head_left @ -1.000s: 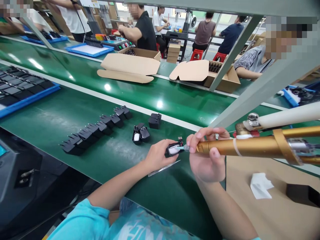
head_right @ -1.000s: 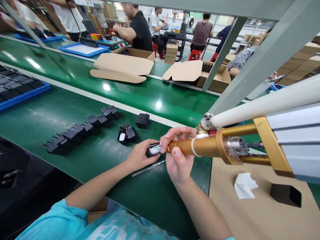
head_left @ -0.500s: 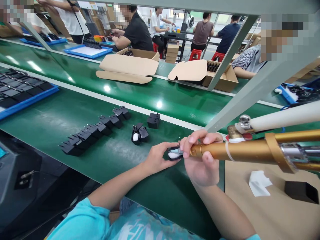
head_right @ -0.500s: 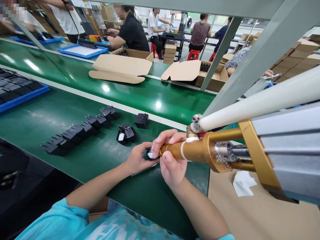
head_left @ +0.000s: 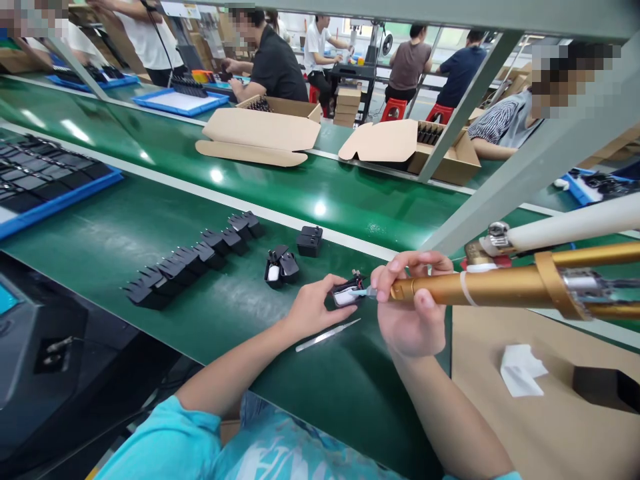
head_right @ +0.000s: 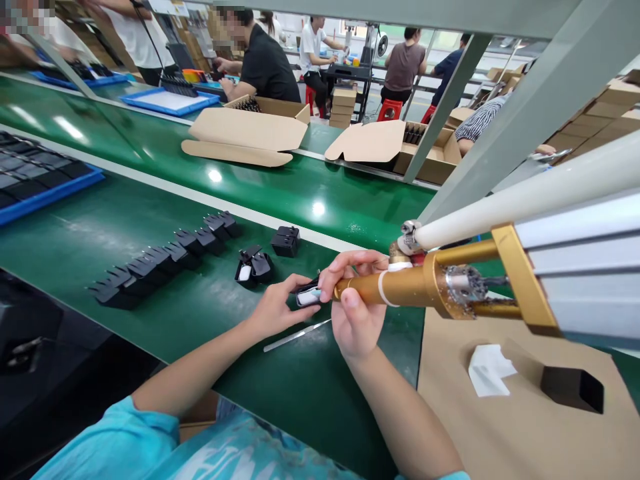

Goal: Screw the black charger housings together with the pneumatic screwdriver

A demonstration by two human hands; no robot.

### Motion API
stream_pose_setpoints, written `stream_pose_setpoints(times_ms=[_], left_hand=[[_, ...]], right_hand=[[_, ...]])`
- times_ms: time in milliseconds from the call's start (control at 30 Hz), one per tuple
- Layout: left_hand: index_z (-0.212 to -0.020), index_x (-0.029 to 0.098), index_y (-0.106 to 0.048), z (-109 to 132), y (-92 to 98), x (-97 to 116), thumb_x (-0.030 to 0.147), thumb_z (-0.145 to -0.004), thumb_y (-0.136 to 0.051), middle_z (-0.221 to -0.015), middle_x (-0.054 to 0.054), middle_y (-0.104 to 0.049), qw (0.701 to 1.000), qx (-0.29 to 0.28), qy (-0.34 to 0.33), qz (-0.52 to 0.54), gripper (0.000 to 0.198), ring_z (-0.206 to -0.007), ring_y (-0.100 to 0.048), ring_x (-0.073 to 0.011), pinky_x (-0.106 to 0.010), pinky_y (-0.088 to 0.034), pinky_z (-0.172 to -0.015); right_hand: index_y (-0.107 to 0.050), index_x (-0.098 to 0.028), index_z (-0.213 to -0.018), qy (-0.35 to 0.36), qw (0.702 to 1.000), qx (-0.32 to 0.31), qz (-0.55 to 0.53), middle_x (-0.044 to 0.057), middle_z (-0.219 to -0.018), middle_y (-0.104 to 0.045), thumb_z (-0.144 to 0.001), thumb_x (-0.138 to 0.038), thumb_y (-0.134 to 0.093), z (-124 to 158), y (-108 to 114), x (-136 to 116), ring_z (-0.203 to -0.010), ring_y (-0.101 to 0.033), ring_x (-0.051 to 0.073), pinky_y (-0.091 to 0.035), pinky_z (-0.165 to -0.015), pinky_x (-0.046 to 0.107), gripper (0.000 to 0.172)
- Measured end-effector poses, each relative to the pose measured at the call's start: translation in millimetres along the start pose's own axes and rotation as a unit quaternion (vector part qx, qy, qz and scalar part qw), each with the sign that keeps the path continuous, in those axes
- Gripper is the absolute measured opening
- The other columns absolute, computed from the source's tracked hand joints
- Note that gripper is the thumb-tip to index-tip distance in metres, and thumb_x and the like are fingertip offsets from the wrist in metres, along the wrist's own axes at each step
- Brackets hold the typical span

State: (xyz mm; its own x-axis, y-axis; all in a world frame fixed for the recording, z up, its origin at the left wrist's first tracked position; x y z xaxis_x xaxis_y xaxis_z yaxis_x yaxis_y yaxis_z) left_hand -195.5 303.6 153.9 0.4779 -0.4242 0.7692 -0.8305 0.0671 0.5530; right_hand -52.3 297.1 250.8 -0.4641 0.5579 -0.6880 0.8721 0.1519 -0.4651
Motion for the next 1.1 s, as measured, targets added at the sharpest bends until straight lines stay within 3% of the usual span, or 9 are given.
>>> stream_pose_setpoints(times_ms=[133,333,433,500,667,767,867,1000,1100], left_hand=[[-0.104,0.023,-0.059,-5,-0.9,-12,0.034,-0.077,-0.072,-0.098,-0.001,-0.071,0.997,-0.061,0.018,-0.042,0.032,-0.087,-0.068,-0.0205,-0.030,-0.053,-0.074],[-0.108,0.024,-0.059,-8,-1.5,-26,0.032,-0.074,-0.075,-0.101,-0.002,-0.072,0.988,-0.125,0.054,-0.071,0.038,-0.088,-0.070,-0.0236,-0.033,-0.054,-0.074],[-0.122,0.023,-0.056,-13,-5.7,-26,0.042,-0.074,-0.077,-0.120,-0.008,-0.068,0.992,-0.112,0.050,-0.021,0.056,-0.108,-0.067,-0.0268,-0.039,-0.054,-0.090],[-0.129,0.023,-0.054,-16,-12.3,-27,0.043,-0.079,-0.072,-0.127,-0.010,-0.066,0.993,-0.101,0.051,0.033,0.057,-0.117,-0.063,-0.0261,-0.042,-0.050,-0.100],[-0.121,0.023,-0.056,-21,-28.7,-28,0.027,-0.091,-0.054,-0.110,-0.003,-0.073,0.988,-0.086,0.022,0.124,0.030,-0.098,-0.070,-0.0171,-0.033,-0.053,-0.091],[-0.113,0.022,-0.059,-19,-26.3,-24,0.017,-0.084,-0.053,-0.100,-0.002,-0.071,0.996,-0.068,-0.028,0.046,0.030,-0.089,-0.068,-0.0163,-0.031,-0.054,-0.084],[-0.115,0.020,-0.061,-15,-19.9,-14,0.014,-0.081,-0.054,-0.102,-0.006,-0.067,0.992,-0.079,-0.084,-0.056,0.035,-0.095,-0.063,-0.0202,-0.035,-0.052,-0.087],[-0.132,0.021,-0.053,-6,-13.5,-1,0.020,-0.093,-0.048,-0.112,-0.008,-0.068,0.980,-0.101,-0.122,-0.118,0.039,-0.108,-0.058,-0.0236,-0.041,-0.049,-0.094],[-0.128,0.022,-0.056,-2,-13.0,0,0.023,-0.098,-0.044,-0.110,-0.008,-0.070,0.978,-0.078,-0.130,-0.142,0.033,-0.104,-0.060,-0.0222,-0.040,-0.052,-0.091]], right_hand=[[-0.053,-0.030,-0.105,-0.002,0.999,0.038,0.007,-0.005,-0.084,-0.059,-0.077,-0.037,-0.064,-3,8,3,-0.049,-0.053,0.009,-0.050,-0.061,0.033,0.030],[-0.054,-0.028,-0.096,-0.028,0.996,0.090,0.005,-0.003,-0.080,-0.062,-0.077,-0.038,-0.066,-8,15,6,-0.066,-0.061,0.014,-0.051,-0.069,0.035,0.024],[-0.054,-0.028,-0.097,-0.041,0.994,0.104,0.001,-0.003,-0.081,-0.062,-0.076,-0.040,-0.067,-7,16,6,-0.068,-0.062,0.015,-0.051,-0.073,0.037,0.027],[-0.054,-0.029,-0.098,-0.044,0.994,0.102,-0.007,-0.004,-0.082,-0.062,-0.076,-0.039,-0.067,-7,16,6,-0.065,-0.061,0.013,-0.051,-0.076,0.037,0.027],[-0.054,-0.029,-0.098,-0.038,0.996,0.082,-0.016,-0.005,-0.081,-0.061,-0.076,-0.037,-0.069,-5,13,8,-0.061,-0.058,0.011,-0.050,-0.071,0.033,0.027],[-0.053,-0.030,-0.098,-0.039,0.996,0.077,-0.014,-0.005,-0.082,-0.061,-0.075,-0.040,-0.069,-5,12,8,-0.058,-0.056,0.011,-0.048,-0.065,0.032,0.030],[-0.051,-0.031,-0.101,-0.042,0.996,0.076,-0.015,-0.006,-0.082,-0.060,-0.074,-0.040,-0.069,-5,12,8,-0.052,-0.053,0.009,-0.046,-0.061,0.031,0.033],[-0.049,-0.030,-0.105,-0.044,0.996,0.078,-0.012,-0.006,-0.081,-0.059,-0.075,-0.040,-0.068,-6,12,7,-0.049,-0.051,0.008,-0.045,-0.059,0.030,0.037],[-0.048,-0.030,-0.106,-0.039,0.997,0.072,-0.012,-0.006,-0.081,-0.058,-0.075,-0.040,-0.067,-7,12,7,-0.049,-0.051,0.008,-0.045,-0.059,0.030,0.038]])
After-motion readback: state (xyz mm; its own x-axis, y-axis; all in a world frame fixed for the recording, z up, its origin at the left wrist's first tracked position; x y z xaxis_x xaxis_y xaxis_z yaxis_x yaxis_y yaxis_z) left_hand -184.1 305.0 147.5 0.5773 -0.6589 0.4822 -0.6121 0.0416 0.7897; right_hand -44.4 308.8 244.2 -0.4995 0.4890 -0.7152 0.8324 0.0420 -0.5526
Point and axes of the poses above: each hand's wrist, its own z-axis away from the middle knuckle, its own y-axis out of the back of the hand, x = y × z, the point moved 5 cm from there along -z, towards the middle knuckle
